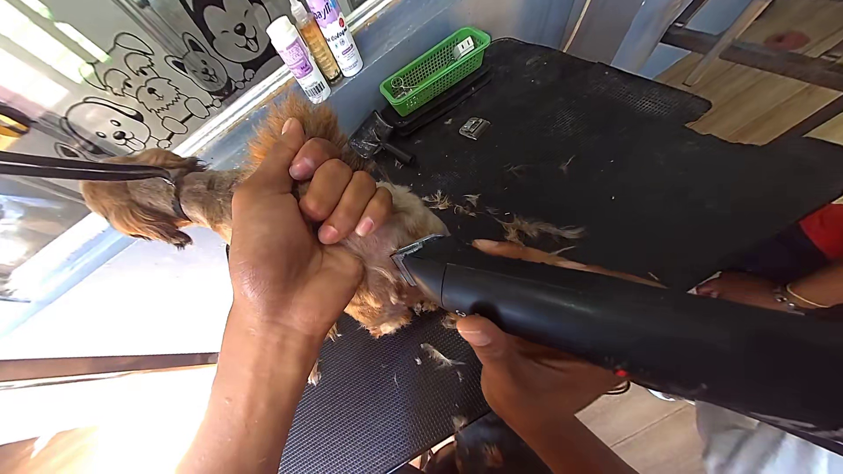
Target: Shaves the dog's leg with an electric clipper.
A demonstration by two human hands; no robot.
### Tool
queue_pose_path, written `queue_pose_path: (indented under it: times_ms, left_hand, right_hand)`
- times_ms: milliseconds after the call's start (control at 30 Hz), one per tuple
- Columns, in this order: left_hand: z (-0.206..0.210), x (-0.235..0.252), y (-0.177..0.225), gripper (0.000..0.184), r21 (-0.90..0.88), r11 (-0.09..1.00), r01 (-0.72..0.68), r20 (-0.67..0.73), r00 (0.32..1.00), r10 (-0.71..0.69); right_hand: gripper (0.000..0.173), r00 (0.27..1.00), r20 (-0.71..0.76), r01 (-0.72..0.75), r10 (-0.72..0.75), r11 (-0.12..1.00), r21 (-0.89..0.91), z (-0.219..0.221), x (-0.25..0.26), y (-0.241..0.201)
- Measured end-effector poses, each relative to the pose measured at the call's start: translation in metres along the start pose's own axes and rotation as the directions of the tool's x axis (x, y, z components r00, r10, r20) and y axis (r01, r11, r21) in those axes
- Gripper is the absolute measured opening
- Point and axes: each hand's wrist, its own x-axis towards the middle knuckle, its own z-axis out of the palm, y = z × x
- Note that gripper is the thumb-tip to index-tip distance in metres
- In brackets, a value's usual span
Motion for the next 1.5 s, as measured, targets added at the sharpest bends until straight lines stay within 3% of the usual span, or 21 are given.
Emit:
queue_pose_path:
  times_ms: [133, 333, 467, 600, 767, 933, 1133, 1300, 1500]
  left_hand:
    - [0.0, 0.0, -0.001, 0.057, 0.014, 1.0, 0.0, 0.0, 1.0, 0.0]
    - [0.0, -0.001, 0.001, 0.06, -0.009, 1.0, 0.026, 0.006, 1.0, -0.026]
    - [-0.002, -0.001, 0.001, 0.06, -0.01, 1.0, 0.026, 0.019, 0.999, -0.025]
    - [-0.003, -0.001, 0.001, 0.059, -0.001, 1.0, 0.028, 0.009, 1.0, -0.028]
    - [-0.004, -0.002, 0.002, 0.06, 0.002, 0.999, 0.035, 0.022, 0.999, -0.035]
    - [-0.006, -0.002, 0.002, 0.061, -0.019, 0.999, 0.03, 0.025, 0.999, -0.03]
    - [-0.009, -0.001, 0.004, 0.058, -0.016, 1.0, -0.003, 0.027, 1.0, 0.004]
    - [-0.008, 0.0, 0.003, 0.059, -0.091, 0.996, -0.008, 0.024, 1.0, 0.01]
    - [-0.006, 0.001, 0.002, 0.06, -0.147, 0.989, 0.014, 0.031, 0.999, -0.009]
  right_hand:
    - [0.052, 1.0, -0.026, 0.003, -0.004, 1.0, -0.014, 0.003, -0.002, 0.002]
    - [0.053, 0.995, -0.003, -0.097, 0.1, 0.973, 0.212, 0.001, 0.004, 0.006]
    - [0.052, 0.996, -0.003, -0.088, 0.09, 0.98, 0.177, 0.001, 0.007, 0.007]
    - [0.051, 0.991, 0.086, -0.118, 0.104, 0.976, 0.183, -0.002, 0.011, 0.004]
    - [0.045, 0.993, 0.056, -0.11, 0.102, 0.982, 0.152, 0.0, 0.014, 0.005]
    - [0.045, 0.966, 0.196, -0.228, 0.171, 0.919, 0.321, -0.009, 0.014, 0.006]
    - [0.038, 0.87, -0.025, -0.42, 0.493, 0.766, 0.487, -0.01, 0.012, -0.003]
    - [0.048, 0.869, -0.111, -0.382, 0.483, 0.796, 0.47, -0.003, 0.008, -0.019]
    - [0.047, 0.796, -0.396, -0.305, 0.457, 0.869, 0.39, 0.026, -0.001, -0.025]
